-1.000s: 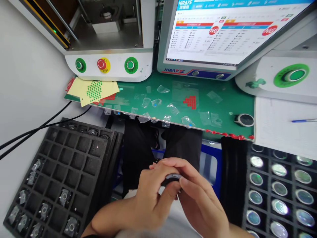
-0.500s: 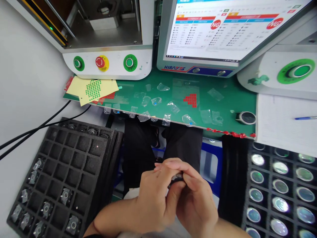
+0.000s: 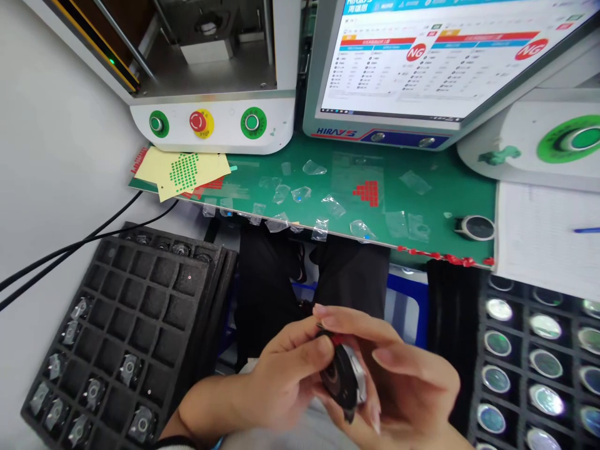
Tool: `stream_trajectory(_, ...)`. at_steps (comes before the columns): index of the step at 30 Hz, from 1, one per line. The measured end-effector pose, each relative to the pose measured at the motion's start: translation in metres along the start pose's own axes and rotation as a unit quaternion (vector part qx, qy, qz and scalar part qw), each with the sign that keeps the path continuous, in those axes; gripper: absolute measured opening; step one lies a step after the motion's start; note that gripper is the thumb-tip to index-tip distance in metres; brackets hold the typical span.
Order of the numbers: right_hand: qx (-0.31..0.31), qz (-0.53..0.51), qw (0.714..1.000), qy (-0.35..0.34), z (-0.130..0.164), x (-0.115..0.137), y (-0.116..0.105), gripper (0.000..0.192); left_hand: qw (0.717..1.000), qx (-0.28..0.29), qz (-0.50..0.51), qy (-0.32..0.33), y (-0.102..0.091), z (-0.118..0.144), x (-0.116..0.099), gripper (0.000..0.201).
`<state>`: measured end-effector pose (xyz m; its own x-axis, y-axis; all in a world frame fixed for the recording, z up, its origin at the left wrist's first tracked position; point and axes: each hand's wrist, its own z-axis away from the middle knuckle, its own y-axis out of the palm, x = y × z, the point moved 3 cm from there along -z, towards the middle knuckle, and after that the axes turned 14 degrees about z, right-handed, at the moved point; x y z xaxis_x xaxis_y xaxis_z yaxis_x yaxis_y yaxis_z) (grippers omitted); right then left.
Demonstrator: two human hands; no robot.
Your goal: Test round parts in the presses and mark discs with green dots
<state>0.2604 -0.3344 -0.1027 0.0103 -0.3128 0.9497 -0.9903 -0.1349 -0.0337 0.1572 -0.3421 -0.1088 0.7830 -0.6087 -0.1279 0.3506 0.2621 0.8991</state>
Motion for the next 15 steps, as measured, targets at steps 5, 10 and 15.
stream_trajectory(5,-0.012,0.010,1.000,-0.010,0.003,-0.007,-0.010,0.062,0.999,0.008,0.019,-0.046,0.001,-0.002,0.003,0.046)
stream_trajectory(10,-0.034,0.012,0.999,0.018,0.005,-0.011,-0.012,0.062,0.999,0.020,0.012,-0.047,0.003,-0.005,0.000,0.043)
stream_trajectory(15,0.003,-0.035,0.999,0.035,0.002,-0.008,-0.016,0.049,0.997,0.061,-0.004,-0.044,0.007,-0.006,0.001,0.050)
